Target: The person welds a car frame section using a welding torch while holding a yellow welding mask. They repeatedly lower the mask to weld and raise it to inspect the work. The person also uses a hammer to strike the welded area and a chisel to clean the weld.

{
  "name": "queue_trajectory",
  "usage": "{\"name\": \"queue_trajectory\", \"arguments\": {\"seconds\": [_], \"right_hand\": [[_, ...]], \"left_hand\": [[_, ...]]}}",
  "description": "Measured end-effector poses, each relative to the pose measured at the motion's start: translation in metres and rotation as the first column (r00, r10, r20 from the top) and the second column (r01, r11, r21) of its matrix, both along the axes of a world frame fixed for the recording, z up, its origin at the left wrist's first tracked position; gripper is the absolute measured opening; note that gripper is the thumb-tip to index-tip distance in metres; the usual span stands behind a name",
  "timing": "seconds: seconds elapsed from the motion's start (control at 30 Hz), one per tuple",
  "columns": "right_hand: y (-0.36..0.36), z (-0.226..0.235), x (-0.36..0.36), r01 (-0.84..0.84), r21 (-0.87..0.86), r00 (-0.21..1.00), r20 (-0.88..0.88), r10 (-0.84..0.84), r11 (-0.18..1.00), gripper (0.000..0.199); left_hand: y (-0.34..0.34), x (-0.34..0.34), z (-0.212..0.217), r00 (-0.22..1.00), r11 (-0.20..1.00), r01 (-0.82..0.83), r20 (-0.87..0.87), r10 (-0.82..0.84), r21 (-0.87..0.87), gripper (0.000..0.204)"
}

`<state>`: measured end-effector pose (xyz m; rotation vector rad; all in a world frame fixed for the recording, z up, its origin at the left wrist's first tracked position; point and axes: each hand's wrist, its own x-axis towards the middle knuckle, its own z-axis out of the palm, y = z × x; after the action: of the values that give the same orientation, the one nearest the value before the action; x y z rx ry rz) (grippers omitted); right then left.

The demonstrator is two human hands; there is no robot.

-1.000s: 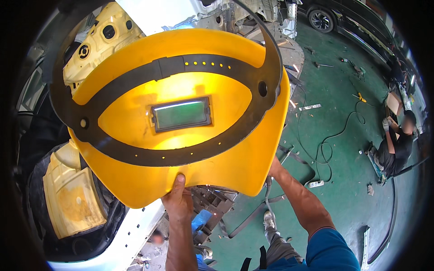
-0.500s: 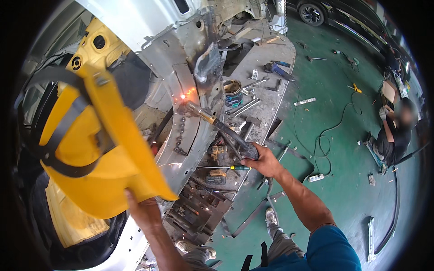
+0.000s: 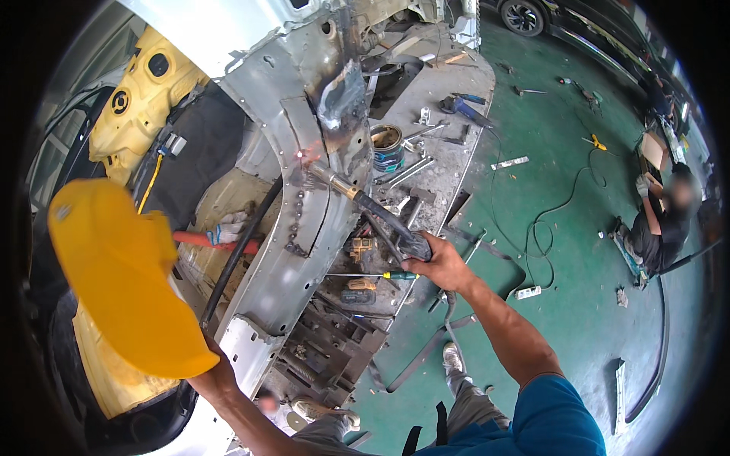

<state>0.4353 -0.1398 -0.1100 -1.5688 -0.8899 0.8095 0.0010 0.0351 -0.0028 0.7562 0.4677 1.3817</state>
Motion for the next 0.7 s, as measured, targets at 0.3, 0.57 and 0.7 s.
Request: {"name": "queue_trajectory", "arguments": {"seconds": [0.3, 0.57, 0.7], "right_hand": [[0.002, 0.006, -0.006, 0.024, -0.055, 0.999, 0.022, -0.023, 0.998, 0.038], [0.004, 0.009, -0.010, -0.024, 0.003, 0.999, -0.037, 0.024, 1.000, 0.035], [0.009, -0.006, -0.012, -0.040, 0.284, 0.998, -0.036, 0.052, 0.958, 0.032]], "left_hand": [[-0.016, 0.037, 0.008, 0.974, 0.963, 0.225, 0.012, -0.225, -0.150, 0.038], [-0.059, 0.122, 0.009, 0.916, 0.988, 0.017, -0.393, -0.077, -0.154, 0.040], [-0.079, 0.142, 0.004, 0.899, 0.986, 0.078, -0.417, -0.134, -0.150, 0.040]]}}
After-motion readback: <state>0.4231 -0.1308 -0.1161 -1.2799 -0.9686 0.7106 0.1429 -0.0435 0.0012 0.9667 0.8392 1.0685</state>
